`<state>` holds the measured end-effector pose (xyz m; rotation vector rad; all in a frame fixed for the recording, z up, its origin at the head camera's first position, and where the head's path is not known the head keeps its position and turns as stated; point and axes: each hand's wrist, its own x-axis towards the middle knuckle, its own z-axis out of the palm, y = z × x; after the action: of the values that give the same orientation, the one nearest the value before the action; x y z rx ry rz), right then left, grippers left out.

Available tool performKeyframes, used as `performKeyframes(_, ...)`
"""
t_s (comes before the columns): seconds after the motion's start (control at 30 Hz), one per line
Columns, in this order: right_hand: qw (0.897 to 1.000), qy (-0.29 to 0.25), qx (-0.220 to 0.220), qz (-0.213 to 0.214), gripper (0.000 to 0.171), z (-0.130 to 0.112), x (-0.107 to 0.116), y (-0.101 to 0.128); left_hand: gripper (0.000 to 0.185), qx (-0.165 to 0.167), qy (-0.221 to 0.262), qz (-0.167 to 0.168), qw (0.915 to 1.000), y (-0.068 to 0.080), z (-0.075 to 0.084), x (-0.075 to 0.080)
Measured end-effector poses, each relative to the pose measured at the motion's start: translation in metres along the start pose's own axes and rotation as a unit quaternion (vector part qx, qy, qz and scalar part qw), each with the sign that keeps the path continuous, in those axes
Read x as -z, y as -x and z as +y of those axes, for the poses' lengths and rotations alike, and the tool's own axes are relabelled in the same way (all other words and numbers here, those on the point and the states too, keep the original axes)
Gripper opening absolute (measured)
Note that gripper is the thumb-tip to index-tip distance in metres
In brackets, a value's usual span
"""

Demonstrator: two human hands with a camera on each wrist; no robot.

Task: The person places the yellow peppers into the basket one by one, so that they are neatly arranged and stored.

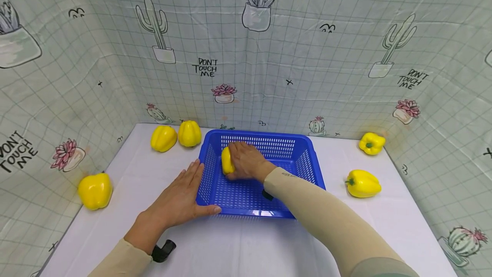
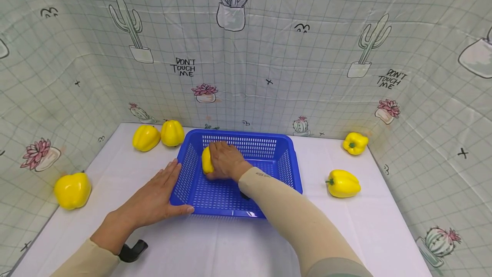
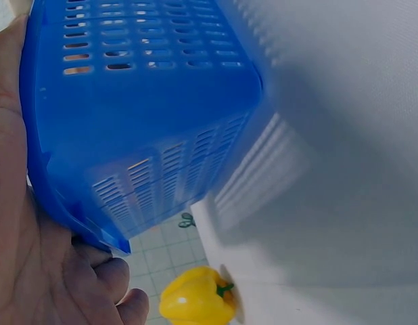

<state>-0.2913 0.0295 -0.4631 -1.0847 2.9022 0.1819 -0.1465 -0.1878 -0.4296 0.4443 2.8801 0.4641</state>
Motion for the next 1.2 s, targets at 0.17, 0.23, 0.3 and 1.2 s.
performKeyframes(0.17, 1.0, 0.0, -0.011, -0.006, 0.088, -0.002, 0.002, 0.0, 0.132, -0.002, 0.008, -0.001, 1.0, 0.001, 0.0, 0.001)
performKeyframes(0.23, 1.0, 0.0, -0.013, -0.006, 0.089, -0.002, 0.001, -0.001, 0.132, -0.002, 0.009, -0.001, 1.0, 0.001, -0.001, 0.001)
performKeyframes(0.3, 1.0, -0.002, -0.015, -0.008, 0.09, -0.002, 0.0, -0.002, 0.132, -0.001, 0.008, -0.001, 1.0, 0.001, -0.001, 0.0)
performKeyframes(1.2, 1.0, -0.011, -0.014, -0.006, 0.101, -0.004, 0.006, 0.001, 0.134, 0.007, 0.008, -0.005, 0.9999, 0.0, 0.0, -0.002)
